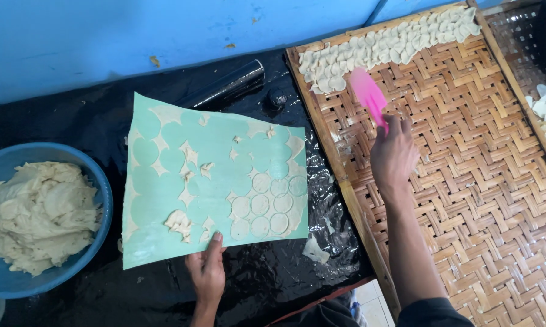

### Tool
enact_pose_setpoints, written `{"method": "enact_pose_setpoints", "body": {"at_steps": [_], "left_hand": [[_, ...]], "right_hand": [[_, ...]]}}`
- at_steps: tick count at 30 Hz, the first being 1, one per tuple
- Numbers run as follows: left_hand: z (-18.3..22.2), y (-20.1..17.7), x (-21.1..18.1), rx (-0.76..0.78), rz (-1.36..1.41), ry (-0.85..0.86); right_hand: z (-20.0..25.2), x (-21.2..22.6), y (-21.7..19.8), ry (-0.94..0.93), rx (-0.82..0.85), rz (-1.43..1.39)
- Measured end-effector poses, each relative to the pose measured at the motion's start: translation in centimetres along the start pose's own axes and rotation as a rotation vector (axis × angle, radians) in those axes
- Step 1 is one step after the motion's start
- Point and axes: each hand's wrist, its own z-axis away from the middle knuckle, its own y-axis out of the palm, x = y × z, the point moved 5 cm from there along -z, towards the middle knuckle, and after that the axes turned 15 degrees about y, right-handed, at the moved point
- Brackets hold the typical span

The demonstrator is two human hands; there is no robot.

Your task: Rolling out and preparing thin sheets of dough using a scraper and rolling pin.

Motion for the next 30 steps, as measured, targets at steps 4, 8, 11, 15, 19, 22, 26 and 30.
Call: {"method": "enact_pose_setpoints", "body": {"at_steps": [4, 8, 11, 15, 19, 22, 26, 30], "left_hand": [[-0.1, 0.9, -1.0, -0.020, 0.126, 0.021], [0.1, 0.2, -0.4, -0.030, 0.118, 0.089], [0.0, 0.6, -0.9, -0.058, 0.169, 0.129], [-0.1, 0.9, -1.3, -0.106, 0.179, 0.145], [-0.2, 1.1, -1.6, -0.140, 0.178, 0.088], [0.2, 0.2, -0.1, -0.115, 0.153, 0.136], [0.1, 0.5, -0.6, -0.117, 0.159, 0.128], [-0.4, 1.6, -2.2, -0.099, 0.181, 0.136]], "right_hand": [[3.5, 0.7, -2.6, -0.193, -0.157, 0.000], [8.8, 1.8, -3.9, -0.143, 0.288, -0.236], [12.5, 2.8, -5.3, -0.154, 0.411, -0.272], [14.8, 2.9, -6.2, -0.155, 0.350, -0.127], [15.1, 2.7, -5.5, -0.129, 0.358, -0.137], [15.1, 2.7, -5.3, -0.137, 0.337, -0.111], [15.1, 3.4, -5.5, -0.148, 0.388, -0.194], [15.5, 4.0, -5.1, -0.196, 0.435, -0.295]]}}
